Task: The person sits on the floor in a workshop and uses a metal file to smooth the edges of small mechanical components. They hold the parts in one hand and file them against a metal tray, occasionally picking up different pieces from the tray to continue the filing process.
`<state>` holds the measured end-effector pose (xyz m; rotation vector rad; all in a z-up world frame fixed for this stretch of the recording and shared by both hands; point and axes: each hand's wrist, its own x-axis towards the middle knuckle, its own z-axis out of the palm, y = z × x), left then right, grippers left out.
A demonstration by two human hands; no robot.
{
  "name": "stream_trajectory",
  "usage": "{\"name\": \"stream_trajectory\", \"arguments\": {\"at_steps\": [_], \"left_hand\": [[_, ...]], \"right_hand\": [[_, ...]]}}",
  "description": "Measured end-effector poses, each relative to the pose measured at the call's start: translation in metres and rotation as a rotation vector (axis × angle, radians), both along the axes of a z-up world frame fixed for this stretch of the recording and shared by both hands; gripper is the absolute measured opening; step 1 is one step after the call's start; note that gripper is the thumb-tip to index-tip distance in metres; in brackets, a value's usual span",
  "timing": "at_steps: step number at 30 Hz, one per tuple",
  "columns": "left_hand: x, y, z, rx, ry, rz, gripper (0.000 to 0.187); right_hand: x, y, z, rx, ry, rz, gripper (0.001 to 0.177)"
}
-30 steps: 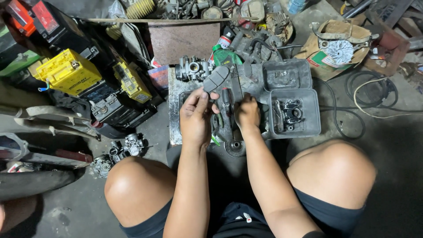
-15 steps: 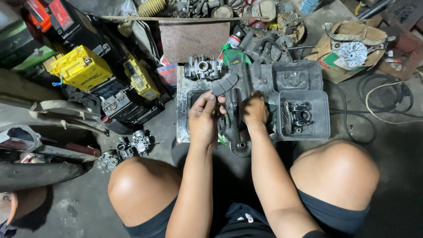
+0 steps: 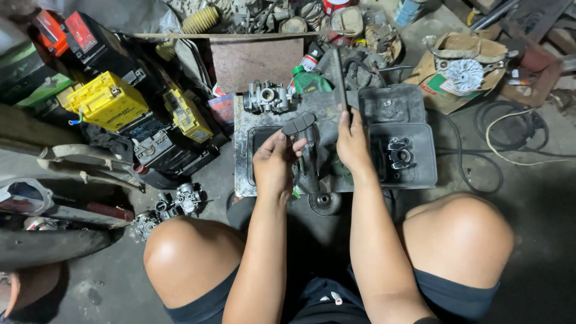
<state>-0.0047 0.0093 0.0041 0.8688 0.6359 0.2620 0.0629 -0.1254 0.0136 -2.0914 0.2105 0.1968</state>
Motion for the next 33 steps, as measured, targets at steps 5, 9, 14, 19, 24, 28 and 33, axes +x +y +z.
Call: {"name": "stream_trajectory", "arguments": {"at_steps": [5,9,14,19,24,28,33], "left_hand": [[-0.002,-0.003,0.008,-0.033,0.003,0.007,0.03],[0.003,-0.007,0.013,-0.043,-0.001,0.025,0.03],[0.009,-0.014,0.024,-0.01,-0.004,0.025,0.028],[0.01,-0.023,0.048,0.014,-0.04,0.027,0.028],[0.005,-0.026,0.058,0.05,-0.088,0.052,0.029],[0.006,-0.028,0.044,0.154,-0.081,0.046,0.025],[-0.004,-0.029,0.05,0.182,-0.078,0.106,0.025]], "right_hand": [[-0.004,-0.026,-0.015,-0.047,0.074,0.104,0.062],[-0.029,-0.037,0.034,0.077,-0.09,0.19,0.025],[-0.032,-0.046,0.028,0.33,-0.072,0.317,0.028],[-0.041,-0.042,0.037,0.466,-0.048,0.388,0.034],[-0.046,-0.039,0.034,0.414,-0.063,0.309,0.024],[-0.055,-0.024,0.027,0.369,-0.084,0.296,0.029],[-0.048,-0.029,0.02,0.226,-0.083,0.183,0.029]]}}
